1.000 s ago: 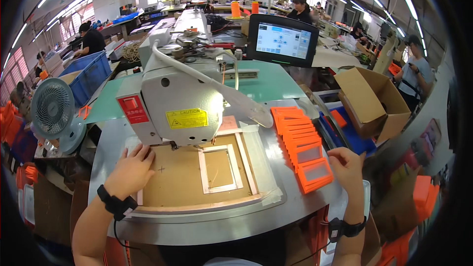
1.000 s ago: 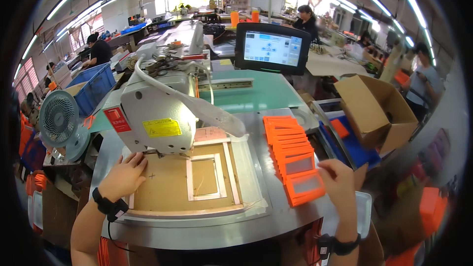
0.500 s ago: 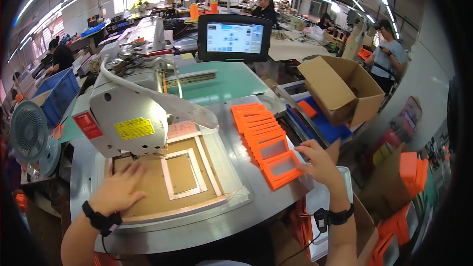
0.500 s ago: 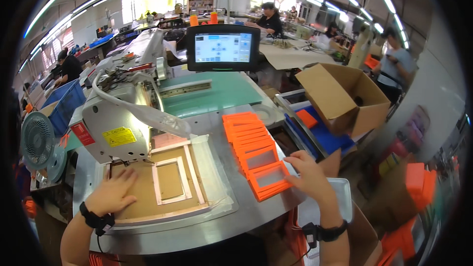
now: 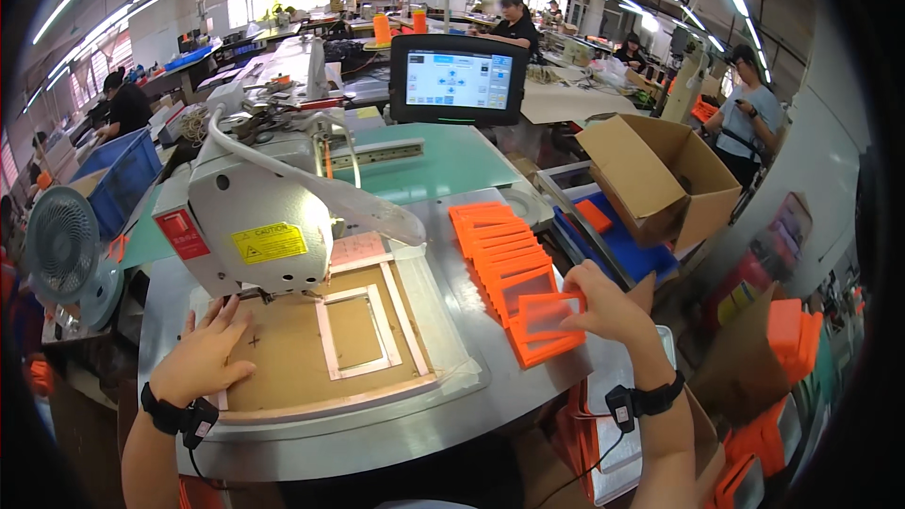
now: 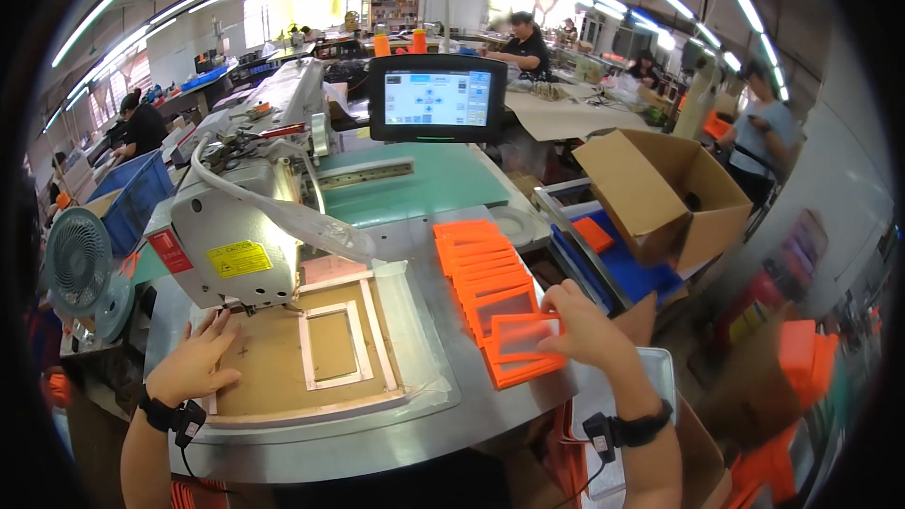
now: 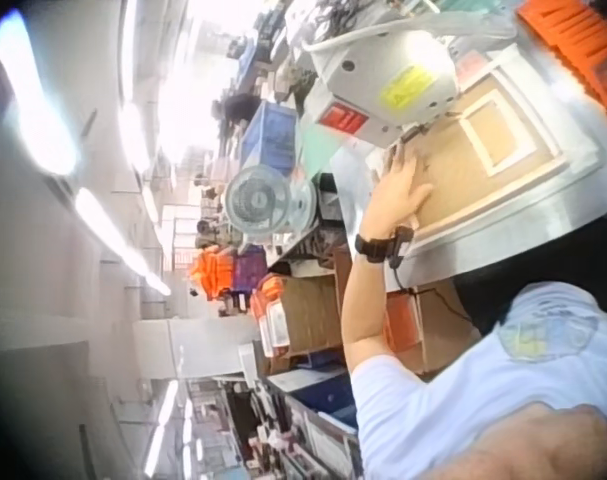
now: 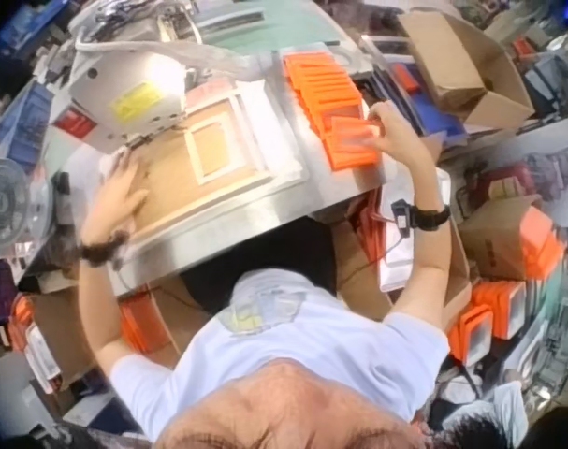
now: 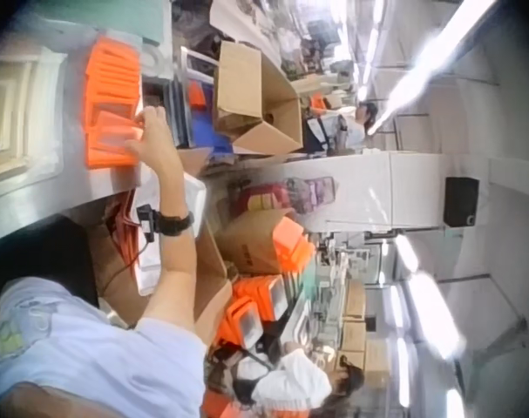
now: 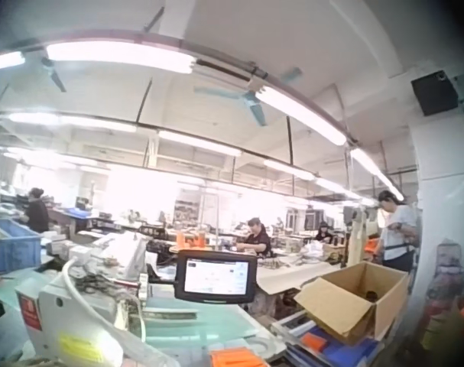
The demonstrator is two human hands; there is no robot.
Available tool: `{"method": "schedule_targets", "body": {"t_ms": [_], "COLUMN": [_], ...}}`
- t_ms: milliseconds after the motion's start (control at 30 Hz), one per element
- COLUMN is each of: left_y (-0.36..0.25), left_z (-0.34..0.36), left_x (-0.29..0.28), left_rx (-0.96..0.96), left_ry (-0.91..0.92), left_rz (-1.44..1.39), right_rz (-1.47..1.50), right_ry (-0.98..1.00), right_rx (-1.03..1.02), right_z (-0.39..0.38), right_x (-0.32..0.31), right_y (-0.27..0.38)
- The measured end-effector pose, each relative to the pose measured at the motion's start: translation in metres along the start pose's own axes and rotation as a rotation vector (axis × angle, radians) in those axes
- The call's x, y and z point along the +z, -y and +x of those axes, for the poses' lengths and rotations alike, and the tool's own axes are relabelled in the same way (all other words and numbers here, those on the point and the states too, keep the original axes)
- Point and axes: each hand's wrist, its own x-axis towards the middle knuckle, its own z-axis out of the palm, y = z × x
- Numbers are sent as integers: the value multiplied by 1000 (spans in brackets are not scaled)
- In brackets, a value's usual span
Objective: Operator is using an automated industrial sewing or heat-pressing machine to assemble orange medical or emergency kit components.
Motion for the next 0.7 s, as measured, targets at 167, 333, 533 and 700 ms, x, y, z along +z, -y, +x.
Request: {"method": "schedule_targets", "body": {"t_ms": [167, 333, 533, 700], "left_y": [-4, -69, -103, -80], "left_z": [-4, 21, 31, 43], "left_x": [2, -8, 5, 42], "left_rx": [170, 495, 173, 35], "left_ry": [-14, 73, 463, 263], "left_rz": [10, -485, -1107, -1489], "right_rz": [544, 532, 531, 777], "right_ry": [89, 384, 391, 390], "right_rx": [74, -51, -270, -102], "right_z": [-3, 17, 62, 81], "right_x": [-18, -10, 52, 82], "right_y": [1, 95, 161, 145]}}
